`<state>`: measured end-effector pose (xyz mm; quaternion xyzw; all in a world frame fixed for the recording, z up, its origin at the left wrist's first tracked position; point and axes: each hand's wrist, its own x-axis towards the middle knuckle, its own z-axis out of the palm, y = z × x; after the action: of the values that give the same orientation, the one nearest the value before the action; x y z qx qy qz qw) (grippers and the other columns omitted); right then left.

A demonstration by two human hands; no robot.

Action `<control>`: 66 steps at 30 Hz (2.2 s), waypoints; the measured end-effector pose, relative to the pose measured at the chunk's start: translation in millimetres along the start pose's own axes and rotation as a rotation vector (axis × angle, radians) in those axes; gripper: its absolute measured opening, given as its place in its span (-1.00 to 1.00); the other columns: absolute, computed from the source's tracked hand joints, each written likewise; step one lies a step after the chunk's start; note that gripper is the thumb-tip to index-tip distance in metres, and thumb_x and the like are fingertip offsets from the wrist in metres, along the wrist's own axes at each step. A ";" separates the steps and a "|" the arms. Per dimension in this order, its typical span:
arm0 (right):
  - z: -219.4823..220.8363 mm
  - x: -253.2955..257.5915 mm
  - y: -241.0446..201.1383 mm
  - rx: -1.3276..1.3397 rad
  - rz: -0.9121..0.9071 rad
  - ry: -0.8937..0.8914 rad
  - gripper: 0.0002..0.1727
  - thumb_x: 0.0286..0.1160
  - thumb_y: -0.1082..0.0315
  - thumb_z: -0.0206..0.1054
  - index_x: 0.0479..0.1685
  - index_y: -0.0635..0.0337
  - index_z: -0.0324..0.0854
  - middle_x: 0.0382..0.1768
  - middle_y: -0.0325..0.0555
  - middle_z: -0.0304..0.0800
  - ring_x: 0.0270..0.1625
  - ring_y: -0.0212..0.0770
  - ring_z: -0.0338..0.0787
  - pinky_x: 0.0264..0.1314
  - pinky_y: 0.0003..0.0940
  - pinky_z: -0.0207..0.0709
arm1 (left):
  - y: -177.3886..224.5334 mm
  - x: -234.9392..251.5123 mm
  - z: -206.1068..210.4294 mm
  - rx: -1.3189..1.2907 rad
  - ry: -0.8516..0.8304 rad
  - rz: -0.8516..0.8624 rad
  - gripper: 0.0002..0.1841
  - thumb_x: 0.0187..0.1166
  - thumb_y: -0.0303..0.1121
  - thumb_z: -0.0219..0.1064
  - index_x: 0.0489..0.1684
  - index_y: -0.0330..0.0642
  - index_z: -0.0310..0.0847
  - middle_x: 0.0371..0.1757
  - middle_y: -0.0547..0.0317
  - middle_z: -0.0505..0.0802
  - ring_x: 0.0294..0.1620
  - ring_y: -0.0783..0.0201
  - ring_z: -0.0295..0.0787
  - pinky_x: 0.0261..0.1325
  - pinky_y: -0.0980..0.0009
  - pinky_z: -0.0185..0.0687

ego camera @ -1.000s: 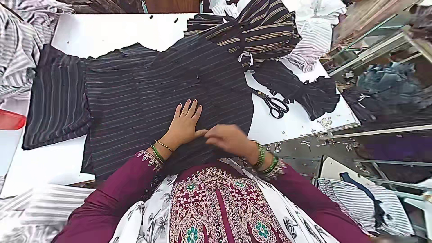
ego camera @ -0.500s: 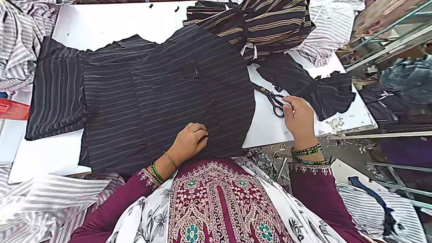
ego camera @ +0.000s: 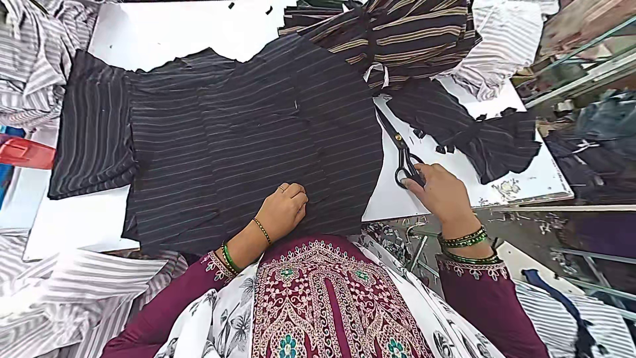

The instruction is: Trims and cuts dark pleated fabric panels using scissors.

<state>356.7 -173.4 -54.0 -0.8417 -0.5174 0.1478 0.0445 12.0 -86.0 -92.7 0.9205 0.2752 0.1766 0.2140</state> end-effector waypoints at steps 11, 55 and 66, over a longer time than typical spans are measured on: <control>19.6 -11.8 -53.2 0.302 -0.366 0.203 -0.62 0.63 0.31 0.29 0.24 0.41 0.73 0.06 0.37 0.80 0.10 0.29 0.80 0.18 0.23 0.61 | -88.6 60.2 -37.6 0.277 -0.270 -0.174 -0.19 0.74 0.17 0.07 0.86 -0.22 0.11 0.90 -0.24 0.09 0.90 -0.39 -0.21 0.75 -0.45 -0.26; 47.5 127.3 -184.0 0.696 -0.656 0.148 -0.88 0.37 0.65 0.32 -0.24 0.38 0.76 -0.20 0.04 0.77 -0.18 -0.23 0.76 -0.07 -0.36 0.66 | -74.7 59.6 -36.6 0.199 -0.317 -0.302 -0.05 0.70 0.30 -0.08 0.88 -0.32 -0.04 0.94 -0.13 -0.05 0.95 -0.15 -0.31 0.86 -0.18 -0.40; 24.7 121.7 -199.0 0.457 -0.431 -0.313 -0.85 0.56 0.37 0.43 -0.18 0.32 0.67 -0.24 -0.04 0.63 -0.25 -0.21 0.58 -0.11 -0.23 0.48 | -65.1 73.9 -45.3 0.119 -0.464 -0.455 0.15 0.44 0.50 0.14 0.95 -0.07 -0.19 0.96 -0.01 -0.13 0.96 -0.11 -0.45 0.73 -0.46 -0.66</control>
<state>230.0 23.9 -56.9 -0.6488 -0.6372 0.3741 0.1821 22.0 19.8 -71.0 0.8620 0.4275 -0.1067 0.2506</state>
